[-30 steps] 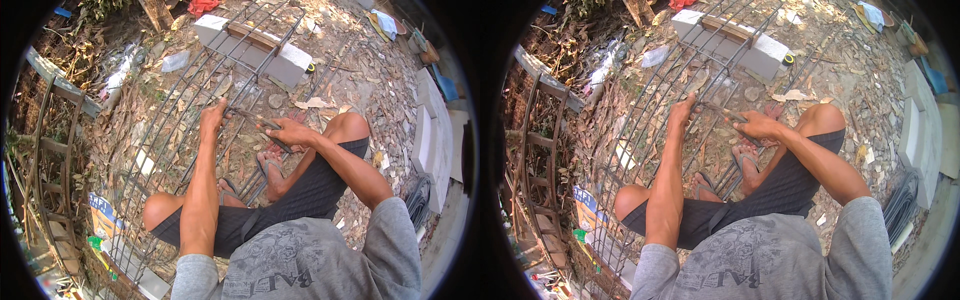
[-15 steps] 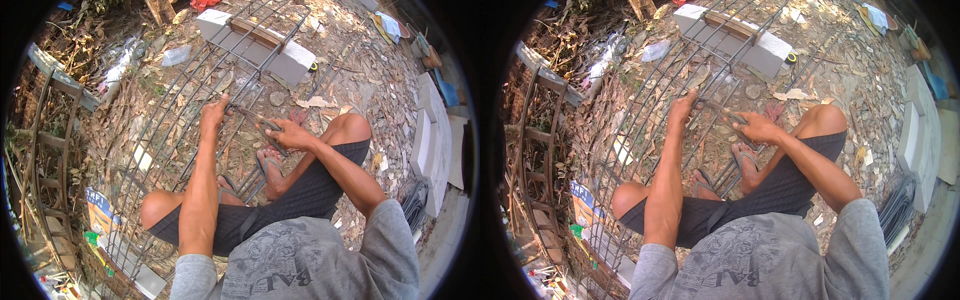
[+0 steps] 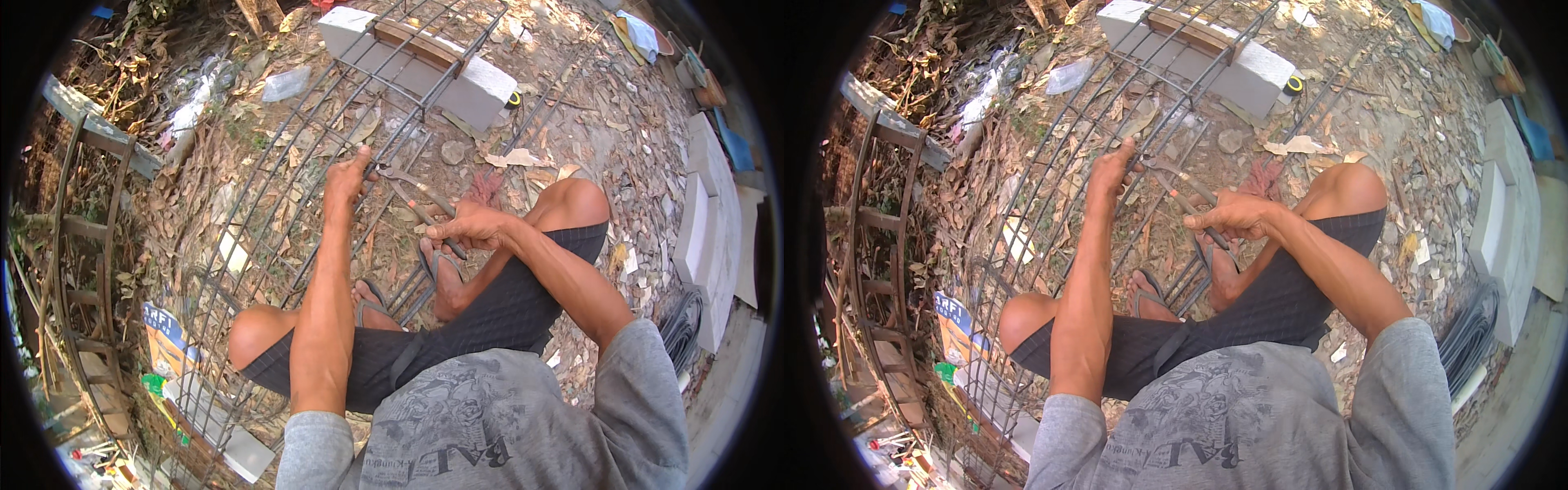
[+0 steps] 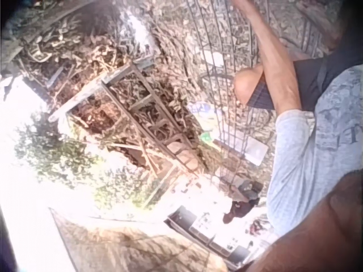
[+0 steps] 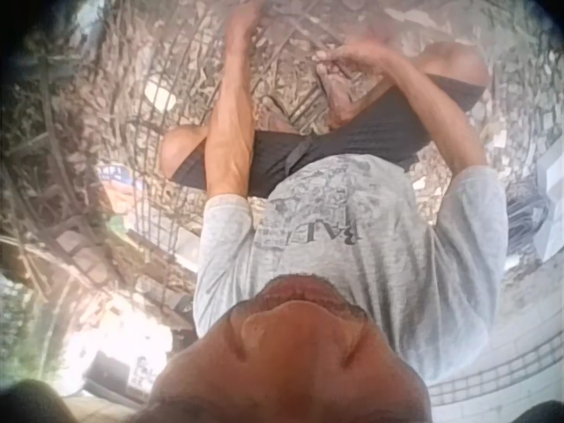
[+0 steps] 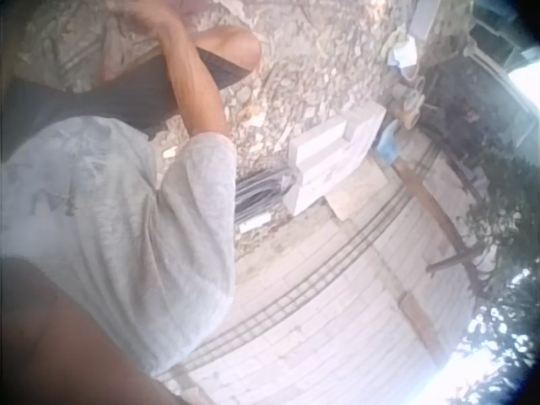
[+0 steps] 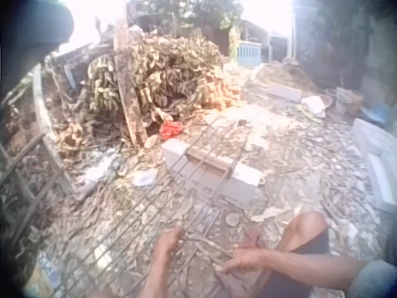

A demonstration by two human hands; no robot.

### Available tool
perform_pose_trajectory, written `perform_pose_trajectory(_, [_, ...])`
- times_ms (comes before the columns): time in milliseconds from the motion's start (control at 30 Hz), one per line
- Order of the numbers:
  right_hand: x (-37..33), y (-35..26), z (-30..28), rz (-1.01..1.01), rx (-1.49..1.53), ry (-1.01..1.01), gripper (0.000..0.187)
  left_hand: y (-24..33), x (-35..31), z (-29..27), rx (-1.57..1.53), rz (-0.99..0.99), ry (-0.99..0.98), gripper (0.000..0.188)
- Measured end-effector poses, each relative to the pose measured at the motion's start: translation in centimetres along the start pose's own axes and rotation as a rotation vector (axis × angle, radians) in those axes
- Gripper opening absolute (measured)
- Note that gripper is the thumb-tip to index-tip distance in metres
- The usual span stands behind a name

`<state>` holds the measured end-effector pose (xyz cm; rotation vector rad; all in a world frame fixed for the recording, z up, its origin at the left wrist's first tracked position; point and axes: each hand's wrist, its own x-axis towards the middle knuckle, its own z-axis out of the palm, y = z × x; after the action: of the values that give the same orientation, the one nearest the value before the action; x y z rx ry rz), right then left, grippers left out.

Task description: The person assembles a rebar frame by cutting thin wire with pliers, wrapping the wire around the metal rods at their intersections, and twisting it tight by hand and with the pliers.

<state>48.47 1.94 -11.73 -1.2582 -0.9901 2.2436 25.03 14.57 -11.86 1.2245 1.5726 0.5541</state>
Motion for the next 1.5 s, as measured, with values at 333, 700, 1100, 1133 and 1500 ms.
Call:
perform_pose_trajectory(333, [-2.8,-2.8,1.8,-0.553,-1.594,0.842,0.060,-0.6,0.5,0.4,0.016,0.030,0.048,0.063])
perform_pose_trajectory(700, [0.5,1.3,-0.3,0.073,-0.021,0.156,0.050,-1.1,1.3,0.4,0.056,0.026,0.034,0.060])
perform_pose_trajectory(1100, [-0.9,-2.1,2.0,-0.275,-0.537,0.432,0.045,-0.9,0.7,0.4,0.010,0.054,0.064,0.063])
perform_pose_trajectory(1133, [-1.0,-1.5,1.7,-0.290,-0.648,0.495,0.043,-0.8,0.6,0.5,0.005,0.051,0.064,0.063])
perform_pose_trajectory(1500, [-1.4,-1.4,4.3,-0.270,-1.190,0.788,0.055,-0.7,0.8,0.2,0.074,0.022,0.023,0.063])
